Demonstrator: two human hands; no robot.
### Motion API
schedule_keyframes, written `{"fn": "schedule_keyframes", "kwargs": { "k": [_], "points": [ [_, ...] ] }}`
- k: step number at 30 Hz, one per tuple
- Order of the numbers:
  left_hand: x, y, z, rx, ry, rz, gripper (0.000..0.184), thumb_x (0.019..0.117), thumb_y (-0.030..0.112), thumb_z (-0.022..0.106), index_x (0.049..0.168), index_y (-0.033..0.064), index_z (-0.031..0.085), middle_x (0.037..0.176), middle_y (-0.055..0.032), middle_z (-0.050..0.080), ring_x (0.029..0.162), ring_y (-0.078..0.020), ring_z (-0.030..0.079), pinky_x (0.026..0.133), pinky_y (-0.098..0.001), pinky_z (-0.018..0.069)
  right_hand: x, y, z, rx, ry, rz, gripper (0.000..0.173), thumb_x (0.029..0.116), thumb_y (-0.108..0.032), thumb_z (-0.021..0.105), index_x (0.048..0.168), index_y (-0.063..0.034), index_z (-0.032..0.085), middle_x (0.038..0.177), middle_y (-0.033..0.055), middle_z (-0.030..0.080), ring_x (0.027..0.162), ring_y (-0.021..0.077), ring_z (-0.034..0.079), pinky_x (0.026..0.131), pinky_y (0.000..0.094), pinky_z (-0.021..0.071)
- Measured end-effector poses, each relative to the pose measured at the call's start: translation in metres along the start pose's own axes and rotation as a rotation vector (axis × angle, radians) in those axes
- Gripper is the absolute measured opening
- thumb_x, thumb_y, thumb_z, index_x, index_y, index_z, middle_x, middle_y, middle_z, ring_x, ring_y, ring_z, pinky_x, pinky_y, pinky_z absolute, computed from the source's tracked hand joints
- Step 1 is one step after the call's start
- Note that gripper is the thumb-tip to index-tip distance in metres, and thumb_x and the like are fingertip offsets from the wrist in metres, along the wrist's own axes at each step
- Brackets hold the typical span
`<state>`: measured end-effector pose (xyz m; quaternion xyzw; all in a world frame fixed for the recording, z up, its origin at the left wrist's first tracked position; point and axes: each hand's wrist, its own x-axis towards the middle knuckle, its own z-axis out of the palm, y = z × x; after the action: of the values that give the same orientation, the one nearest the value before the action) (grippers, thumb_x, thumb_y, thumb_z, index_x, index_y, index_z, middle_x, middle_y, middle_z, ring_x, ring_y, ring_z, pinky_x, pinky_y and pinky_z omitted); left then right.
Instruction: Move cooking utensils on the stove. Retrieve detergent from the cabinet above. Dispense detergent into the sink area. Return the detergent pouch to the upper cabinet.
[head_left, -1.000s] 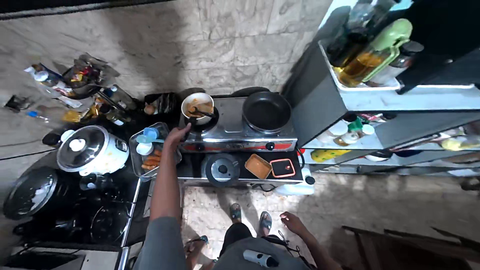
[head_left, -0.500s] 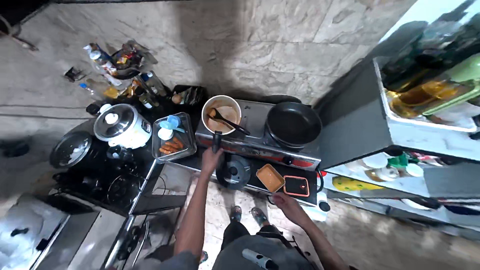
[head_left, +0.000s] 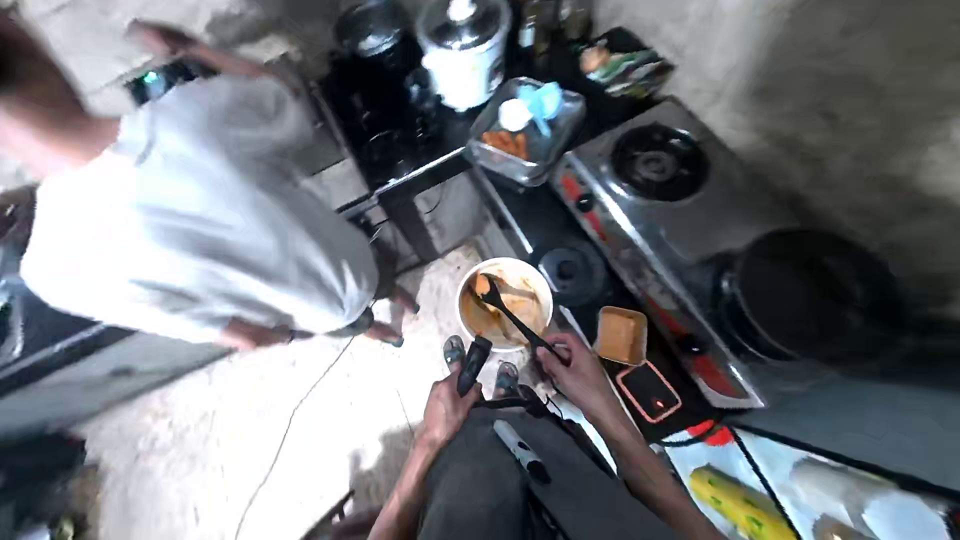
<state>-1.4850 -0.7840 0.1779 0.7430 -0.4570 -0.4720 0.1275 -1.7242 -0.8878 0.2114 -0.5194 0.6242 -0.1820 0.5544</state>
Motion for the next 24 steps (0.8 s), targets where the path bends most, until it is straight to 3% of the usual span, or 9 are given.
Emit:
{"fn": "schedule_keyframes", "kwargs": {
  "k": [3, 5, 8, 11, 14, 17, 20, 24],
  "points": [
    [-0.052, -0.052, -0.006, -0.094, 0.095, -0.129, 0.045, 0.0966, 0.049, 0.064, 0.114, 0.0078, 0.069, 0.089, -0.0105, 0.072, 0.085, -0.0244, 0.071, 0.082, -0.0501, 0.0586, -0.005, -0.026, 0.030, -0.387, -0.060, -0.234, 0.035, 0.1042, -0.034, 0.058, 0.131, -0.0121, 0.066, 0.112, 0.0104, 0.074, 0.098, 0.0232, 0.072, 0.089, 0.0501, 0.0587],
    [-0.083, -0.087, -0.010, -0.161, 0.161, -0.207, 0.046, 0.0964, 0.049, 0.063, 0.115, 0.0076, 0.069, 0.089, -0.0110, 0.072, 0.084, -0.0252, 0.071, 0.081, -0.0510, 0.0587, -0.003, -0.043, 0.059, -0.561, -0.106, -0.351, 0.034, 0.1051, -0.036, 0.056, 0.129, -0.0156, 0.069, 0.104, 0.0121, 0.075, 0.092, 0.0268, 0.073, 0.083, 0.0533, 0.0581],
    [-0.128, -0.137, -0.017, -0.288, 0.274, -0.310, 0.048, 0.0954, 0.050, 0.065, 0.114, 0.0062, 0.069, 0.089, -0.0120, 0.071, 0.083, -0.0264, 0.071, 0.081, -0.0521, 0.0581, 0.002, -0.066, 0.124, -0.715, -0.290, -0.417, 0.030, 0.1047, -0.036, 0.057, 0.124, -0.0171, 0.070, 0.102, 0.0098, 0.075, 0.092, 0.0263, 0.072, 0.083, 0.0524, 0.0575],
    [-0.171, -0.185, -0.030, -0.423, 0.389, -0.392, 0.050, 0.0950, 0.053, 0.064, 0.113, 0.0066, 0.070, 0.091, -0.0119, 0.072, 0.086, -0.0259, 0.071, 0.083, -0.0519, 0.0585, -0.004, -0.088, 0.213, -0.815, -0.533, -0.503, 0.028, 0.1026, -0.036, 0.062, 0.120, -0.0149, 0.070, 0.099, 0.0097, 0.074, 0.091, 0.0270, 0.072, 0.084, 0.0546, 0.0576],
    [-0.210, -0.240, -0.043, -0.521, 0.502, -0.477, 0.064, 0.0923, 0.067, 0.061, 0.110, 0.0064, 0.071, 0.092, -0.0116, 0.073, 0.089, -0.0251, 0.072, 0.086, -0.0514, 0.0586, -0.028, -0.103, 0.315, -0.910, -0.749, -0.554, 0.030, 0.1002, -0.037, 0.066, 0.119, -0.0141, 0.070, 0.097, 0.0091, 0.074, 0.091, 0.0272, 0.072, 0.084, 0.0548, 0.0583],
    [-0.245, -0.301, -0.063, -0.606, 0.649, -0.523, 0.068, 0.0972, 0.070, 0.047, 0.100, 0.0072, 0.073, 0.083, -0.0092, 0.071, 0.080, -0.0233, 0.071, 0.080, -0.0502, 0.0589, -0.064, -0.118, 0.421, -0.971, -0.895, -0.601, 0.030, 0.0994, -0.037, 0.066, 0.118, -0.0142, 0.070, 0.097, 0.0083, 0.074, 0.092, 0.0258, 0.071, 0.085, 0.0525, 0.0581],
    [-0.269, -0.358, -0.099, -0.712, 0.743, -0.578, 0.066, 0.1042, 0.062, 0.037, 0.094, 0.0068, 0.071, 0.073, -0.0082, 0.067, 0.068, -0.0227, 0.067, 0.070, -0.0485, 0.0588, -0.094, -0.139, 0.518, -1.017, -0.967, -0.661, 0.031, 0.0999, -0.037, 0.065, 0.120, -0.0133, 0.069, 0.099, 0.0099, 0.073, 0.096, 0.0271, 0.071, 0.089, 0.0526, 0.0571],
    [-0.295, -0.427, -0.168, -0.870, 0.825, -0.589, 0.063, 0.1056, 0.058, 0.040, 0.094, 0.0048, 0.070, 0.068, -0.0073, 0.065, 0.059, -0.0223, 0.065, 0.062, -0.0452, 0.0585, -0.125, -0.178, 0.626, -1.061, -0.978, -0.751, 0.031, 0.1016, -0.036, 0.062, 0.122, -0.0133, 0.068, 0.105, 0.0121, 0.073, 0.101, 0.0294, 0.070, 0.091, 0.0524, 0.0559]
  ]
}}
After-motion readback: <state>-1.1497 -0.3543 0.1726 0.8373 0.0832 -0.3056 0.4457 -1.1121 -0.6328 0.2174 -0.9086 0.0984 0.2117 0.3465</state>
